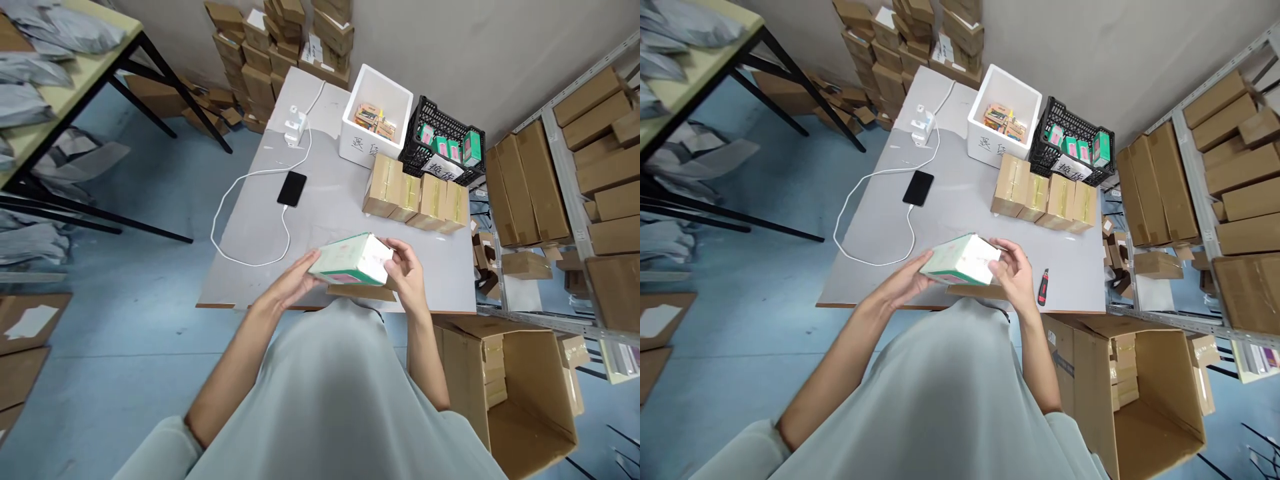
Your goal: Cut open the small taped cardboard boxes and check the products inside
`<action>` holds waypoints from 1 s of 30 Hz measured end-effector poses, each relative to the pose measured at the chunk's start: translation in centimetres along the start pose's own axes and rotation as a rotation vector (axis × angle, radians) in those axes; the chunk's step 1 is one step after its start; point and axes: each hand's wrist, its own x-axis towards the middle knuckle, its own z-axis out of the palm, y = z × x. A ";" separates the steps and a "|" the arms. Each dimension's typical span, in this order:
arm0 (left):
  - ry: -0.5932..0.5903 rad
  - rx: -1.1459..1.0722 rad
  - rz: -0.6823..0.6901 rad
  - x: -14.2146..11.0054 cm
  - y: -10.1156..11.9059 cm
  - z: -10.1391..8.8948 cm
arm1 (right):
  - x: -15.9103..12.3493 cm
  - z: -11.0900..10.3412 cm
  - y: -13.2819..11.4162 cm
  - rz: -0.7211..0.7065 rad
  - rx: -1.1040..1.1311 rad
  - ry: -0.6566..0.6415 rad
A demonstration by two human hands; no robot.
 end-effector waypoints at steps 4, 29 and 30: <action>-0.193 -0.033 -0.194 -1.4 -0.9 1.2 | 1.0 1.1 -0.2 -0.035 0.001 -0.192; -0.054 0.076 0.073 -5.8 -1.1 2.4 | 3.3 5.2 2.3 0.057 0.092 0.053; -0.077 0.000 0.027 -5.9 -1.5 2.3 | 3.1 4.9 2.1 0.071 0.132 0.022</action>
